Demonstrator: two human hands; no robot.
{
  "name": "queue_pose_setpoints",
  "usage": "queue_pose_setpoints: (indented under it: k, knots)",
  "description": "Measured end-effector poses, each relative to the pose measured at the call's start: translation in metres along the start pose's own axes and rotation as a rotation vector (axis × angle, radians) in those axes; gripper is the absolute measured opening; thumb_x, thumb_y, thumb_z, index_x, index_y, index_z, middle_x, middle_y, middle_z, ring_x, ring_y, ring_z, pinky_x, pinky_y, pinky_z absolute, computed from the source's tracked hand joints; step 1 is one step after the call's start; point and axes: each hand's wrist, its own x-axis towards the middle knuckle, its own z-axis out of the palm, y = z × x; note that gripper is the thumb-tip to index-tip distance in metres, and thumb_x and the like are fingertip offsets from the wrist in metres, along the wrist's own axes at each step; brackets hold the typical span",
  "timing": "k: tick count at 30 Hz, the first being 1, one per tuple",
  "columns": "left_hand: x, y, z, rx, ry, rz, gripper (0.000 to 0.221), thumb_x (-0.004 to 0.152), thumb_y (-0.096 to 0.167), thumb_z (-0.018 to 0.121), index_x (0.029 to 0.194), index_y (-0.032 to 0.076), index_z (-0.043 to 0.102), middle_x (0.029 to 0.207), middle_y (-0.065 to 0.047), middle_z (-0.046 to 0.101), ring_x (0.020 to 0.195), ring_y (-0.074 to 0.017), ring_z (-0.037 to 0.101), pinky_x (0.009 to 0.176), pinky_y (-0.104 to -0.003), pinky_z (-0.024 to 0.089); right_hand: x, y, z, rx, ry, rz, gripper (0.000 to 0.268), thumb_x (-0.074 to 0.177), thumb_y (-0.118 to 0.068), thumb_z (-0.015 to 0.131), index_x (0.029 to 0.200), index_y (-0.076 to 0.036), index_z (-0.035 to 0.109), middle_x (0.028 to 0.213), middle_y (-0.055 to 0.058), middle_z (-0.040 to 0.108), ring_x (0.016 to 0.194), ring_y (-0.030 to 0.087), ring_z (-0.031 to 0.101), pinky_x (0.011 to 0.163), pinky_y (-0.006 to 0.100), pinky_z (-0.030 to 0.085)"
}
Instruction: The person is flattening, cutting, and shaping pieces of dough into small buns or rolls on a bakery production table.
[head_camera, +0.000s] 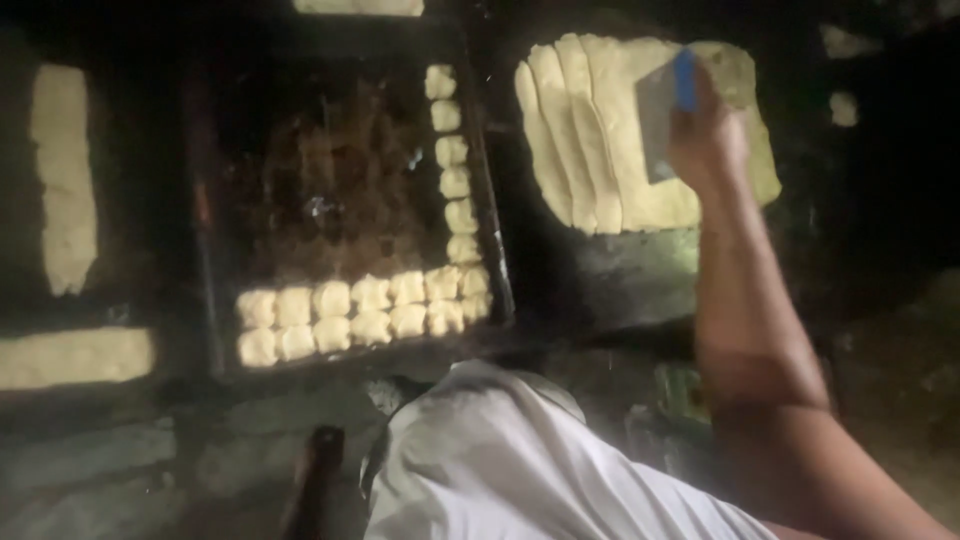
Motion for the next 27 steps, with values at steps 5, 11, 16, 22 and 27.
queue_pose_setpoints:
  k: [5, 11, 16, 22, 27]
  knots:
    - [-0.056, 0.031, -0.037, -0.039, 0.013, -0.076, 0.019, 0.094, 0.022, 0.059, 0.082, 0.011, 0.07, 0.089, -0.014, 0.071, 0.092, -0.0316, 0.066, 0.085, -0.046, 0.054, 0.119, 0.022, 0.029, -0.197, 0.241, -0.392, 0.062, 0.097, -0.008, 0.054, 0.158, -0.016, 0.044, 0.108, 0.023, 0.075, 0.074, 0.027, 0.07, 0.051, 0.037, 0.056]
    - [-0.04, 0.083, -0.045, -0.113, 0.001, -0.12, 0.016, 0.091, 0.019, 0.059, 0.084, 0.011, 0.071, 0.091, -0.014, 0.072, 0.094, -0.0324, 0.066, 0.086, -0.047, 0.054, 0.174, -0.021, 0.084, -0.119, 0.066, -0.176, 0.037, 0.11, -0.027, 0.052, 0.142, -0.008, 0.054, 0.103, 0.032, 0.069, 0.09, 0.044, 0.066, 0.073, 0.054, 0.056]
    - [-0.002, 0.078, -0.022, -0.197, 0.038, -0.116, 0.014, 0.089, 0.016, 0.059, 0.086, 0.01, 0.071, 0.093, -0.015, 0.072, 0.096, -0.0331, 0.066, 0.087, -0.048, 0.054, 0.308, 0.172, 0.151, -0.266, -0.157, -0.535, 0.045, 0.095, -0.023, 0.067, 0.137, -0.01, 0.059, 0.117, 0.021, 0.072, 0.099, 0.033, 0.071, 0.083, 0.046, 0.061]
    - [0.032, 0.039, 0.006, -0.532, -0.058, -0.35, 0.016, 0.091, 0.019, 0.059, 0.094, 0.007, 0.069, 0.098, -0.014, 0.072, 0.097, -0.0313, 0.066, 0.087, -0.045, 0.054, 0.163, 0.069, 0.086, -0.26, 0.005, -0.339, 0.046, 0.1, -0.019, 0.058, 0.146, -0.012, 0.052, 0.118, 0.022, 0.07, 0.096, 0.04, 0.069, 0.077, 0.051, 0.058]
    - [0.033, 0.021, 0.003, -0.883, -0.157, -0.708, 0.031, 0.091, 0.033, 0.069, 0.101, 0.004, 0.07, 0.101, -0.02, 0.076, 0.096, -0.0374, 0.072, 0.088, -0.05, 0.058, 0.088, 0.066, 0.051, -0.157, -0.318, -0.027, 0.053, 0.096, -0.016, 0.057, 0.148, -0.022, 0.053, 0.122, 0.019, 0.072, 0.103, 0.034, 0.074, 0.082, 0.049, 0.063]
